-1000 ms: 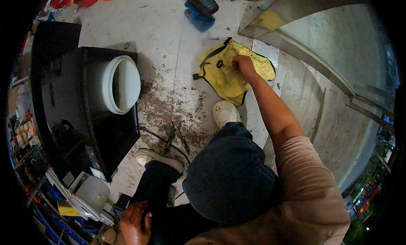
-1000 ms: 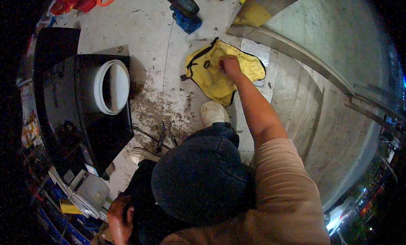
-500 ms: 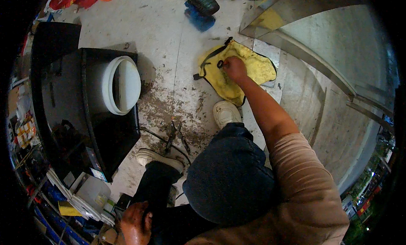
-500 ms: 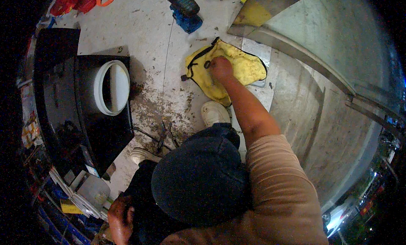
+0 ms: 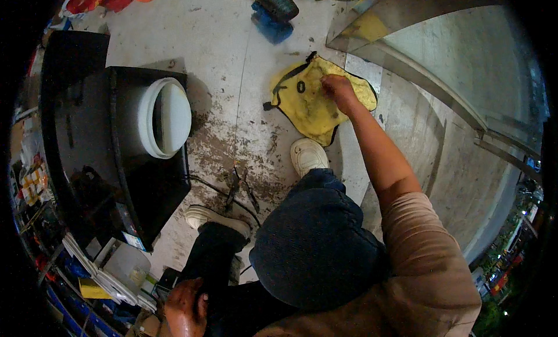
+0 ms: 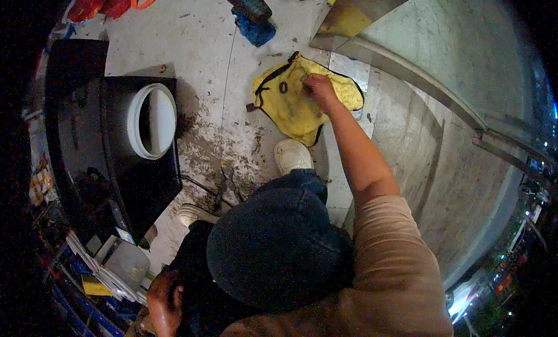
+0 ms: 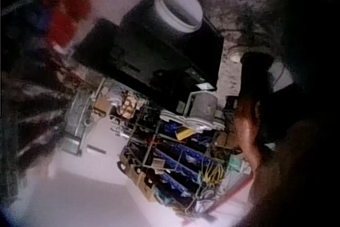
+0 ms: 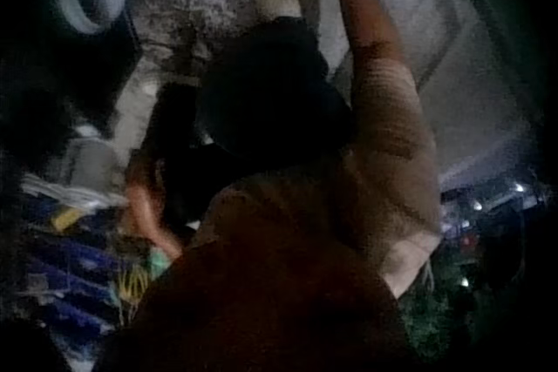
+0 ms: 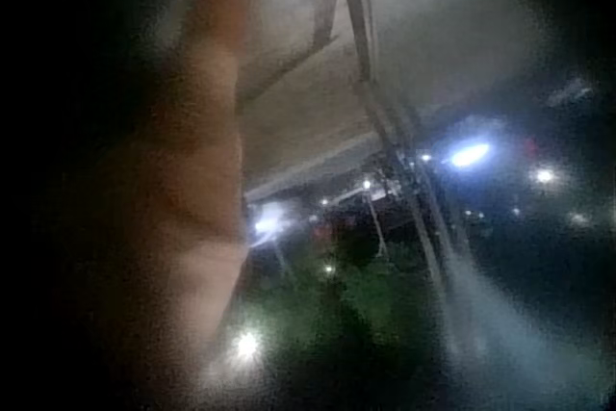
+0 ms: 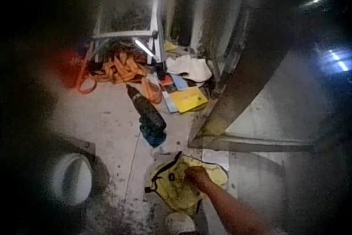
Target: The person uses a power drill to drive screws into a black cabinet. They retrieve screws from a container and a yellow bag, then continue fastening the cabinet parts together.
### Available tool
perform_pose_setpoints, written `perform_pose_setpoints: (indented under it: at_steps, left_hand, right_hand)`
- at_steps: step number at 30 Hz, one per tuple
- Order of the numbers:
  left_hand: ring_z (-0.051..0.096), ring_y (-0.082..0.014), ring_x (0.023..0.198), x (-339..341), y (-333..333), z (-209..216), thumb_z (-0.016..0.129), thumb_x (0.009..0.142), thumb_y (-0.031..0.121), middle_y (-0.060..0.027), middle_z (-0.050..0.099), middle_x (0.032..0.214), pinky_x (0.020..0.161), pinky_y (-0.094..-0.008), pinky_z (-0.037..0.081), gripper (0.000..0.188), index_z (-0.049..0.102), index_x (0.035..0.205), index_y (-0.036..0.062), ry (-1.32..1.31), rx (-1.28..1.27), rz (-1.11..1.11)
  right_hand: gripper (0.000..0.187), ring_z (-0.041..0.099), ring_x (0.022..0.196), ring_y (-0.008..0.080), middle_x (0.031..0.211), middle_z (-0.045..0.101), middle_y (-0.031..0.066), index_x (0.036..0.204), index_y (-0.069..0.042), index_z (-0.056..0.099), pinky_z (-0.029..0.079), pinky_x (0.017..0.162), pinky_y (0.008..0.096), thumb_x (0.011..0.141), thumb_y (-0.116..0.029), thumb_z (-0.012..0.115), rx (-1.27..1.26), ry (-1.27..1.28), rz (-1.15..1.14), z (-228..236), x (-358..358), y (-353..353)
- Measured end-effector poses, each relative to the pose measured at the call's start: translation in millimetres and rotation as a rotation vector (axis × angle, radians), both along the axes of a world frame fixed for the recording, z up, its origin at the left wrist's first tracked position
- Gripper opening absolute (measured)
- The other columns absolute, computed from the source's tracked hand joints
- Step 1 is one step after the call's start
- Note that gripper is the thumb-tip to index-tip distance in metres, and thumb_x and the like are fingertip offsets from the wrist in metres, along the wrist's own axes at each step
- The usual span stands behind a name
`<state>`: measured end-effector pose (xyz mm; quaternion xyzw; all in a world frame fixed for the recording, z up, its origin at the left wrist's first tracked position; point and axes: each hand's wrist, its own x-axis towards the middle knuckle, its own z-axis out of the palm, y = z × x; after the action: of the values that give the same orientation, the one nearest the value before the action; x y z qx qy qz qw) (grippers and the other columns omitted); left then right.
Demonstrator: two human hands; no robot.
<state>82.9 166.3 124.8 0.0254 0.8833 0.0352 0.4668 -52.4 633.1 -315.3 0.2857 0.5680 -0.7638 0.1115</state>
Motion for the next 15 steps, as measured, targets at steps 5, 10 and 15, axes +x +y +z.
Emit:
perform_pose_setpoints:
  at_steps: [5,10,15]
  left_hand:
    - [0.044,-0.0328,0.118,-8,6,2,0.039,0.095,0.026,-0.0174,0.048,0.13,0.103,-0.0427,0.034,0.04,0.048,0.129,0.006,-0.053,-0.011,-0.042]
    - [0.051,-0.0375,0.106,0,12,0,0.044,0.091,0.018,-0.0205,0.056,0.115,0.094,-0.0443,0.04,0.031,0.059,0.115,0.0053,0.168,0.065,0.314]
    - [0.055,-0.0404,0.096,-11,19,-3,0.055,0.08,0.009,-0.0212,0.06,0.103,0.087,-0.0458,0.043,0.026,0.06,0.104,0.001,0.205,0.135,0.003]
  right_hand:
    - [0.014,0.062,0.073,0.0264,0.078,0.064,0.0114,0.081,-0.006,0.066,0.048,0.068,0.038,0.071,-0.015,0.065,0.959,0.075,0.388,-10,0,-30]
    - [0.016,0.061,0.079,0.0331,0.081,0.064,0.0146,0.078,-0.006,0.066,0.048,0.071,0.041,0.069,-0.019,0.068,1.173,0.013,0.365,-14,0,-42]
    - [0.018,0.062,0.078,0.0307,0.079,0.064,0.0141,0.076,-0.005,0.065,0.047,0.069,0.0392,0.071,-0.022,0.069,1.138,0.012,0.379,-6,1,-44]
